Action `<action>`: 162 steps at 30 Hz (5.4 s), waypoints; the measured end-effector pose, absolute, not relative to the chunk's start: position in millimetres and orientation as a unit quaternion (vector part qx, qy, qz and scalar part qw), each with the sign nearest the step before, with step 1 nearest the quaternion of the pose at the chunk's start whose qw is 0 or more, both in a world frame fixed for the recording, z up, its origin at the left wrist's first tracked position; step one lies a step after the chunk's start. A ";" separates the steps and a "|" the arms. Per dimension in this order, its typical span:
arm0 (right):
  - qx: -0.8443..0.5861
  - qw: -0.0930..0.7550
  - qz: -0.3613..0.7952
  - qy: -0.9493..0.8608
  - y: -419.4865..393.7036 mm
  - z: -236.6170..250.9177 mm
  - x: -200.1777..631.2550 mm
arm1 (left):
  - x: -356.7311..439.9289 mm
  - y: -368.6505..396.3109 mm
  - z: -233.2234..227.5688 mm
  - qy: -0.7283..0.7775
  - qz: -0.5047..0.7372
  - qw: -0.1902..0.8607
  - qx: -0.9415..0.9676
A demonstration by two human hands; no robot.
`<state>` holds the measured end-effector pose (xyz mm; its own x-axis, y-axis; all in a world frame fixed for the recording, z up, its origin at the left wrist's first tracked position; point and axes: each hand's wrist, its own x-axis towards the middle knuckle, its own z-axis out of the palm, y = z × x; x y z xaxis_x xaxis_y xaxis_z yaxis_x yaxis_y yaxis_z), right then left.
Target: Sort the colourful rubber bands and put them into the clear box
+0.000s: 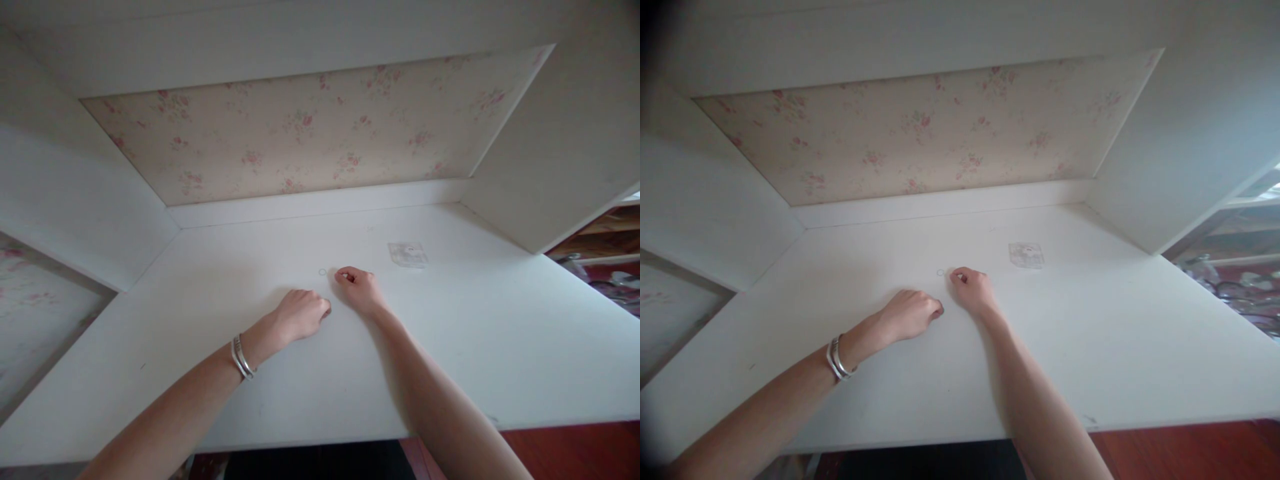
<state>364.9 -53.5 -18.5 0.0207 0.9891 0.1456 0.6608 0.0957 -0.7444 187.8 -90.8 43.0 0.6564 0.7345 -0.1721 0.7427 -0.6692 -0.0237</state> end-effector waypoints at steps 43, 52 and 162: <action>-0.567 0.198 0.154 -0.785 -67.0 -15.3 355.2 | 75.7 -85.4 4.9 0.615 0.289 0.348 0.646; -0.553 0.190 0.153 -0.797 -69.5 -12.4 351.1 | 76.3 -86.1 6.1 0.610 0.289 0.348 0.650; -0.645 0.328 0.211 -0.656 -56.8 14.0 257.3 | 96.3 -52.8 -2.5 0.585 0.353 0.242 0.689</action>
